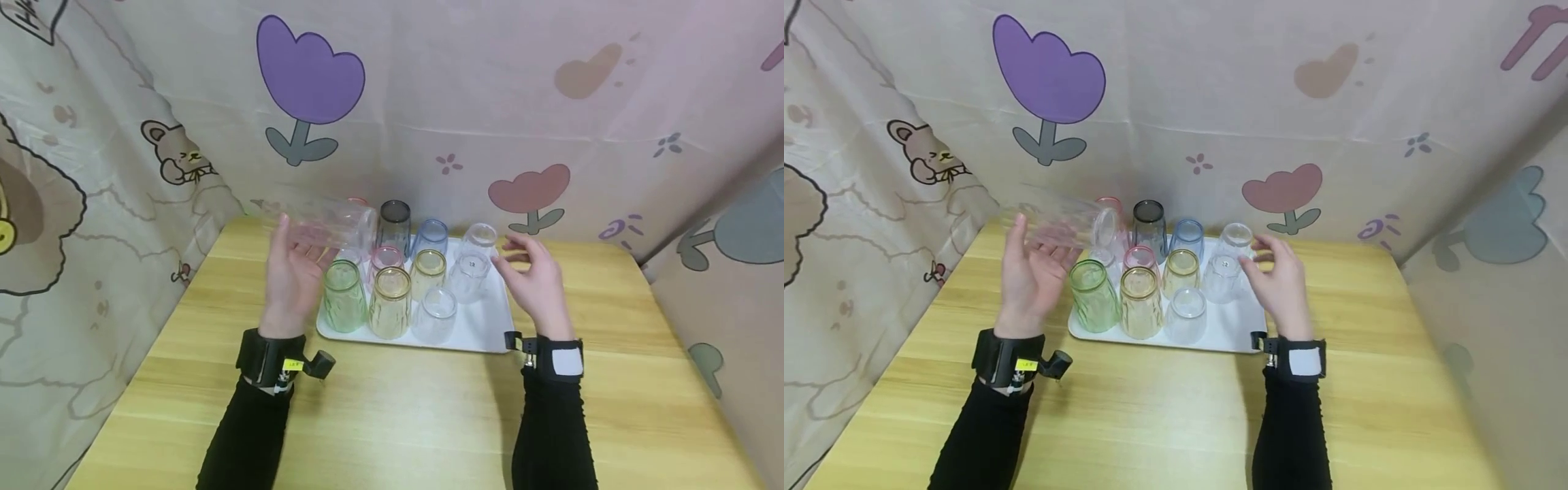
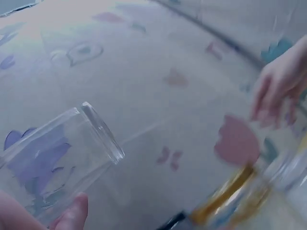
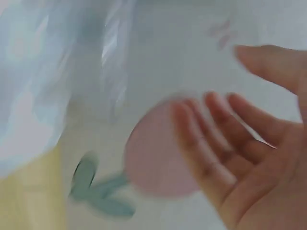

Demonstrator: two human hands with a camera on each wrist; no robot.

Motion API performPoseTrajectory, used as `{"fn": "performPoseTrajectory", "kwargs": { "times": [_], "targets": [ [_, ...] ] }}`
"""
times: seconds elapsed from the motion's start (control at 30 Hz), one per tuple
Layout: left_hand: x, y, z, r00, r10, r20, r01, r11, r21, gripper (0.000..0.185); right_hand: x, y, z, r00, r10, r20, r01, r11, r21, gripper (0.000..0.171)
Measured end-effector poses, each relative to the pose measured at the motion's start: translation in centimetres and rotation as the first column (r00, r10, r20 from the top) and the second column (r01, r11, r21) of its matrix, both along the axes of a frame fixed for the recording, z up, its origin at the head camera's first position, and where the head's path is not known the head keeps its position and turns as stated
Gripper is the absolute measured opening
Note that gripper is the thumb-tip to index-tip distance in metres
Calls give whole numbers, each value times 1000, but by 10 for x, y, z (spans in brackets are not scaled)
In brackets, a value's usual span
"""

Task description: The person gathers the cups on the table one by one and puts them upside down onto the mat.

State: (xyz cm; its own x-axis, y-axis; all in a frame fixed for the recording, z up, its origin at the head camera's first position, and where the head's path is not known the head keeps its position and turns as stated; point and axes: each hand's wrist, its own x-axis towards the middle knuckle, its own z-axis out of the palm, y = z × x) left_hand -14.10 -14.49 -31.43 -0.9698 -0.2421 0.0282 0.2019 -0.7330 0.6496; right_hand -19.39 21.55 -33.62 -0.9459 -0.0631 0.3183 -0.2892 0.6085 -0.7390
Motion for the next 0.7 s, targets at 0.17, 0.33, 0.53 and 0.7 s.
{"fn": "performPoseTrajectory", "kwargs": {
  "times": [0.17,0.33,0.53,0.7],
  "targets": [
    [7,17,4,996,-85,-30,85,996,12,37,15,-40,17,950,82,-301,-159,958,-240,57],
    [14,36,7,982,-189,-29,189,982,5,39,30,-68,25,855,165,-492,-334,900,-279,59],
    [18,52,4,970,-239,-34,237,969,-65,38,44,-94,29,758,237,-607,-413,895,-167,81],
    [20,62,-1,959,-274,-71,267,959,-95,31,50,-108,27,695,282,-661,-417,907,-51,84]
  ]
}}
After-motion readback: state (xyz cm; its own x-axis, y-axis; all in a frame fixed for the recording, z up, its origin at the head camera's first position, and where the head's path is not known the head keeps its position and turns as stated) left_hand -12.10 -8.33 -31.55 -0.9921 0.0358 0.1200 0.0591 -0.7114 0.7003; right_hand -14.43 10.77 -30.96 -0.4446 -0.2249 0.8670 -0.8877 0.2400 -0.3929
